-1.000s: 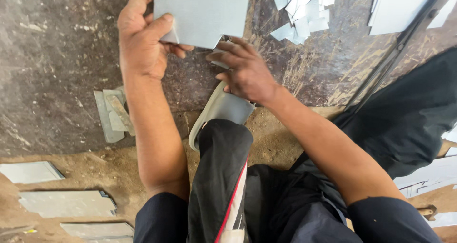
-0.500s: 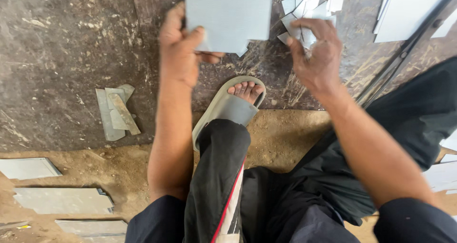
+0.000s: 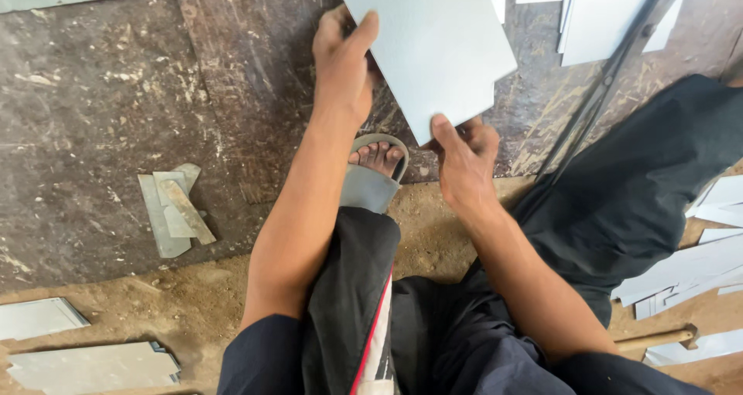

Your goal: The person sits on the floor and cuts thin metal sheets with hand shears, trimming edges and cutting out small pieces. They reposition the sheets, set cut scraps aside, and continue cutting along the sheet edges.

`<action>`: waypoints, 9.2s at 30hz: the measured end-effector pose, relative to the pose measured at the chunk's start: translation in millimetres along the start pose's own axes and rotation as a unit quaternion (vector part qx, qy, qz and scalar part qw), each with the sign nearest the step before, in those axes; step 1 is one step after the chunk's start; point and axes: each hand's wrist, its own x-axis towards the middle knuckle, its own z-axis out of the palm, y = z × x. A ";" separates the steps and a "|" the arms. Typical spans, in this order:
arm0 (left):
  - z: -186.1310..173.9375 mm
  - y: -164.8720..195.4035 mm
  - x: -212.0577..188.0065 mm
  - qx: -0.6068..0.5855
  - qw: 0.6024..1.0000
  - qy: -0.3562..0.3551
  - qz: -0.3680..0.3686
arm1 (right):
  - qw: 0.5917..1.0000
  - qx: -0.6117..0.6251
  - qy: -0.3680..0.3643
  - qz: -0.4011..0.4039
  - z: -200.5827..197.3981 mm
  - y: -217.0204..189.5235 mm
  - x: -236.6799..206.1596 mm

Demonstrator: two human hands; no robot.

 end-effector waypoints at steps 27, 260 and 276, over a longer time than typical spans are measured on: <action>-45.4 -2.3 -81.8 -0.237 0.959 -0.150 -0.030 | 0.844 -0.451 -0.286 0.054 47.4 -84.4 86.6; -80.3 158.1 -134.8 0.854 0.377 -0.093 0.347 | 0.764 -0.515 -0.144 -0.360 17.3 -20.6 16.2; -44.8 41.0 -19.1 -0.017 0.996 0.010 -0.088 | 0.942 -0.267 -0.176 0.103 8.0 -38.2 51.4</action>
